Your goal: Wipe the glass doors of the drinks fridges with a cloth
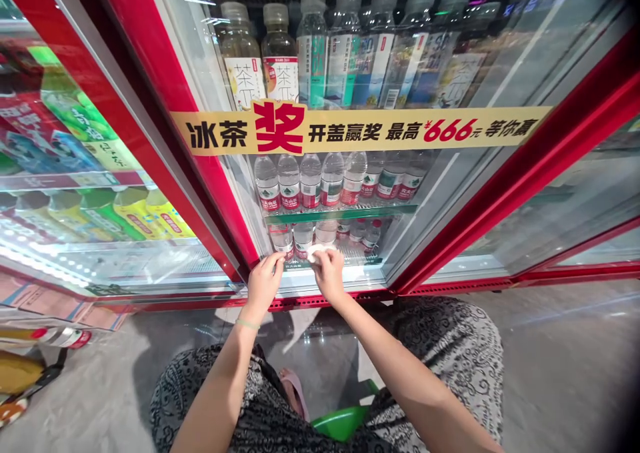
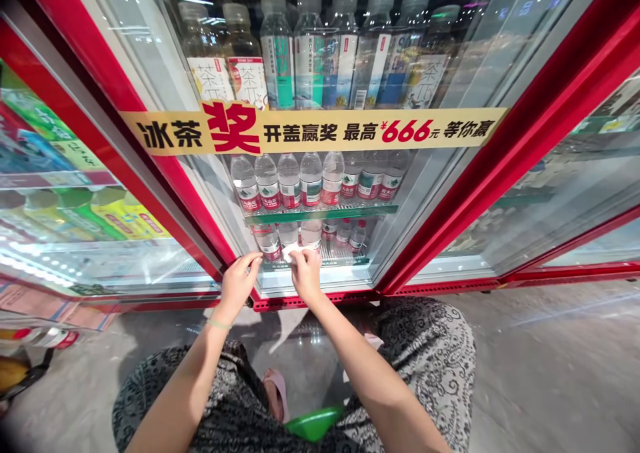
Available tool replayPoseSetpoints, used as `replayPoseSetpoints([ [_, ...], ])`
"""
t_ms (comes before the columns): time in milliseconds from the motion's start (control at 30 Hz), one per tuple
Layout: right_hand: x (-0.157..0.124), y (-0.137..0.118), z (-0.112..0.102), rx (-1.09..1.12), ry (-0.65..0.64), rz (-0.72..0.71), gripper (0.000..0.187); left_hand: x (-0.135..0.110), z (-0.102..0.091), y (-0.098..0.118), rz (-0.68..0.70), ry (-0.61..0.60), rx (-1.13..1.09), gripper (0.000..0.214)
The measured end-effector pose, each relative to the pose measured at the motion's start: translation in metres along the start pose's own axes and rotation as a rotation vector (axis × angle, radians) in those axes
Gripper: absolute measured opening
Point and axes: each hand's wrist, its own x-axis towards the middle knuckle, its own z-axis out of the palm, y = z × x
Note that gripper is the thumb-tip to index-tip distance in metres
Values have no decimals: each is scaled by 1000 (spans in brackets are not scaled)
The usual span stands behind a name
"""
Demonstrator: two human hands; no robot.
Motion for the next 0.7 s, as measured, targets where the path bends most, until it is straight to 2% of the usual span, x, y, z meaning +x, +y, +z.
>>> replayPoseSetpoints([
  [133, 39, -1, 0, -35, 310, 122, 32, 1, -10, 0, -49, 64, 0, 23],
  [167, 42, -2, 2, -71, 319, 114, 32, 2, -12, 0, -59, 77, -2, 22],
  [200, 40, -1, 5, -113, 261, 60, 31, 2, -13, 1, -69, 91, -6, 22],
  [300, 14, -2, 16, -177, -102, -252, 28, 4, -14, 3, -97, 147, -22, 22],
  [367, -4, -7, 22, -181, -241, -424, 29, 5, -16, 4, -106, 195, -29, 21],
  [467, 2, -27, 27, -258, -216, -442, 32, 4, -20, 4, -115, 277, -36, 21],
  [600, 55, -62, 33, -254, -70, -296, 30, 5, -31, 0, -163, 403, -58, 21],
  [667, 68, -68, 38, -243, -26, -316, 30, 6, -36, -4, -193, 457, -92, 22],
  [700, 65, -66, 40, -250, -31, -365, 32, 7, -39, -5, -205, 481, -111, 22],
])
